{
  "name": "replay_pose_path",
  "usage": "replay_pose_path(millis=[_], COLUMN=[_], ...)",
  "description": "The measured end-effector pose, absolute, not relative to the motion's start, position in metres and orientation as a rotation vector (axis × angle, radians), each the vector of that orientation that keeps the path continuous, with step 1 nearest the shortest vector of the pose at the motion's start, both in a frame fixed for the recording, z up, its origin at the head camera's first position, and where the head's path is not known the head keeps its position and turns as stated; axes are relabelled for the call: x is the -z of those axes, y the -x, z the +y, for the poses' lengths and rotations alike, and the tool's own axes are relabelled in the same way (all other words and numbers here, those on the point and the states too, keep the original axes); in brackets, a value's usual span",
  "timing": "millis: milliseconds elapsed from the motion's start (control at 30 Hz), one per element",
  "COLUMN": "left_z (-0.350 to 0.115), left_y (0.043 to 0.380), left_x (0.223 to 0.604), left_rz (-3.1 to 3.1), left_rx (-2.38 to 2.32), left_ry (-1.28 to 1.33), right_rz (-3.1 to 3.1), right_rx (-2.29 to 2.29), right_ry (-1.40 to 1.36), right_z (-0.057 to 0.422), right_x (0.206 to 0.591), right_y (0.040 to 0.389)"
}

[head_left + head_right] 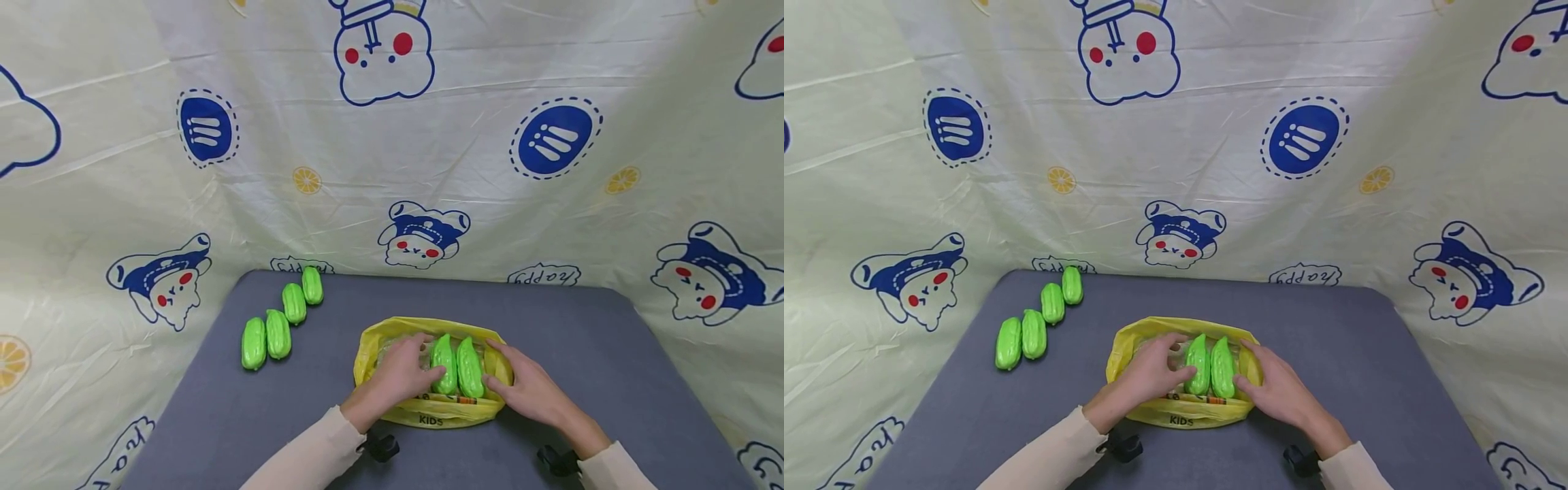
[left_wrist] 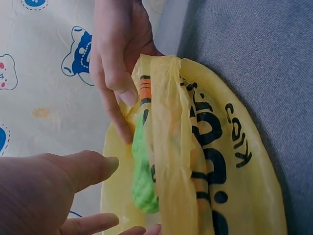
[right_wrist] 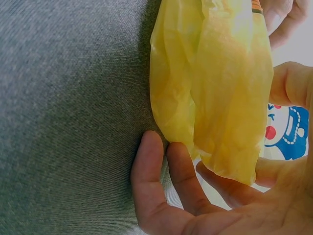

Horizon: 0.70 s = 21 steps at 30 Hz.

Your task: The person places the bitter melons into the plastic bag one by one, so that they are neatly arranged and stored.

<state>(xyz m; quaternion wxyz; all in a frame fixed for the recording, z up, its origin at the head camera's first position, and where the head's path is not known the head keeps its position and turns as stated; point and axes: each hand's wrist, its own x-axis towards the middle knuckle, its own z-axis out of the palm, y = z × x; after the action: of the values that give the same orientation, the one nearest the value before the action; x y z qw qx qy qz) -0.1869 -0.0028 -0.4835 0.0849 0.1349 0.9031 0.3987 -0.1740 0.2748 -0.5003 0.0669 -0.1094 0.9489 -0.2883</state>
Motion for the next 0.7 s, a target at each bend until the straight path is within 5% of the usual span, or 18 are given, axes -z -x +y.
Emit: replay_pose_path(millis=[700], left_z=[-0.043], left_y=[0.181], left_x=[0.474], left_rz=[2.848], left_rx=[-1.170], left_ry=[-0.513], right_rz=[2.849], right_rx=[0.874], right_ry=[0.348], right_z=[0.278], right_x=[0.501], right_y=[0.174])
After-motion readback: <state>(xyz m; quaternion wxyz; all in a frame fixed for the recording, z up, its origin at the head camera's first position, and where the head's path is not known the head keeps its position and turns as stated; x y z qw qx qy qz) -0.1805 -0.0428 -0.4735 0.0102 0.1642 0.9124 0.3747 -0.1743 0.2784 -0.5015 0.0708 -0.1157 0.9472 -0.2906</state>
